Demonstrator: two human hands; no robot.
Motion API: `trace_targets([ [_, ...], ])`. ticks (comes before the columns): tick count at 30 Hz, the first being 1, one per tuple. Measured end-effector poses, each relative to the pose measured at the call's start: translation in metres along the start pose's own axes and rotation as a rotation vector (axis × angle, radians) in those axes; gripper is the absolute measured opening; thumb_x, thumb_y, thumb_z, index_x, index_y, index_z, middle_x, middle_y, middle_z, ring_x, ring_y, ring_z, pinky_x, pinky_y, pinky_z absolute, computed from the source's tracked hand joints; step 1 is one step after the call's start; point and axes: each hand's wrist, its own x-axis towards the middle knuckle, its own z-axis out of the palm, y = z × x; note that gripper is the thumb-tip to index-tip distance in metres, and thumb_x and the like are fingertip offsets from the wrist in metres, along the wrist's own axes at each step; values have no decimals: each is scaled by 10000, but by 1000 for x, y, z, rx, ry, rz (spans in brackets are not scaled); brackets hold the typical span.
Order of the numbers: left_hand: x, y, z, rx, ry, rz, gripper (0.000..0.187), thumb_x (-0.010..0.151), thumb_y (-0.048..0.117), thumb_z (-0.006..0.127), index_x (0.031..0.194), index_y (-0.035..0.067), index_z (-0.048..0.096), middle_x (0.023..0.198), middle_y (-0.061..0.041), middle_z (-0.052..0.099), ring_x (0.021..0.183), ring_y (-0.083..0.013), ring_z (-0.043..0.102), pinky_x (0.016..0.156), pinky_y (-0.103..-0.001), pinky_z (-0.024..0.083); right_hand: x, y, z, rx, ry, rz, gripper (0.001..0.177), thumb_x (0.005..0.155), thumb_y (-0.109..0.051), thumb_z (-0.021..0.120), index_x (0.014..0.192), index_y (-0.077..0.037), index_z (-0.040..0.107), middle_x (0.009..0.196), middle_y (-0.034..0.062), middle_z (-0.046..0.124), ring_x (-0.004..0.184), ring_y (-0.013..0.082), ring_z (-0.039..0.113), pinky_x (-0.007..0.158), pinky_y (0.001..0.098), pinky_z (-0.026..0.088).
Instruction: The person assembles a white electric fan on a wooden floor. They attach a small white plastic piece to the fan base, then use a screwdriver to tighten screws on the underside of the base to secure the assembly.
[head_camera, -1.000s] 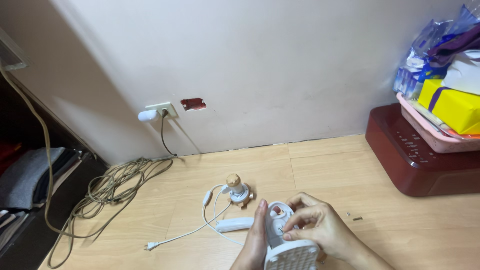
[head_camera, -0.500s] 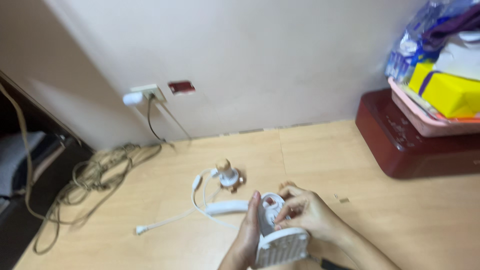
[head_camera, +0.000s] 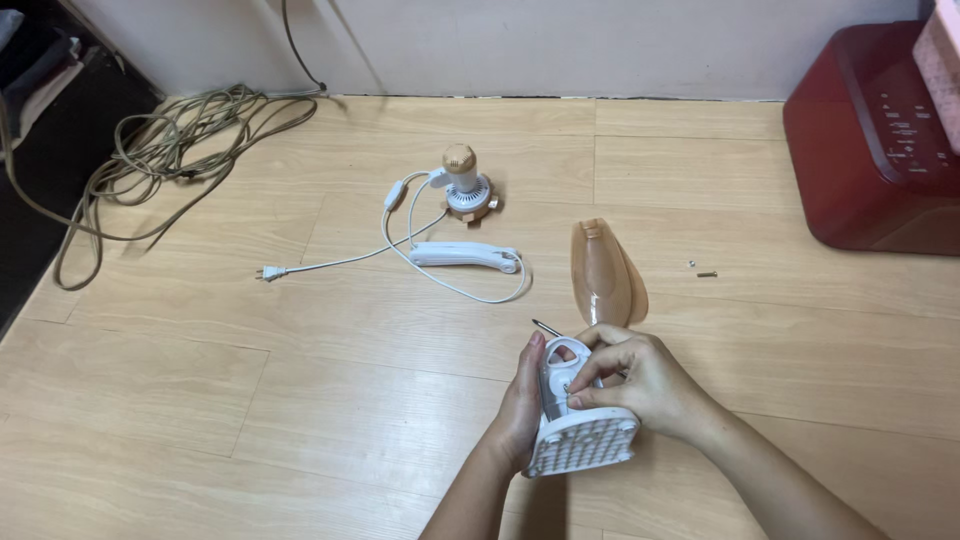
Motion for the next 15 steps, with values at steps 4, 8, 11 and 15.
trace_targets([
  [4, 2, 7, -1, 21, -13, -8, 634, 976, 675, 412, 1202, 109, 586, 979, -108, 701, 833, -199, 723, 760, -328, 617, 5, 1, 2, 49, 5, 82, 105, 676, 9, 855, 776, -2, 826, 1042, 24, 691, 903, 122, 702, 777, 267, 607],
  [8, 3, 12, 0, 54, 15, -30, 629, 958, 690, 399, 1176, 125, 569, 964, -115, 700, 826, -210, 726, 755, -332, 624, 6, 4, 3, 90, 22, 25, 96, 699, 0, 852, 790, 10, 820, 1054, 44, 699, 947, 154, 698, 854, 300, 578],
  [11, 5, 11, 1, 48, 9, -39, 644, 956, 704, 400, 1175, 124, 574, 955, -116, 697, 821, -209, 724, 750, -332, 625, 6, 8, 1, 69, 33, -25, 100, 704, -17, 859, 791, 9, 818, 1063, 41, 704, 1031, 144, 690, 947, 300, 560],
  [15, 5, 9, -1, 63, -15, -20, 637, 965, 706, 407, 1182, 129, 568, 965, -108, 693, 830, -198, 715, 754, -331, 619, 6, 12, 0, 49, 41, -7, 99, 710, -34, 854, 794, 8, 820, 1063, 40, 699, 1047, 147, 688, 971, 316, 550],
])
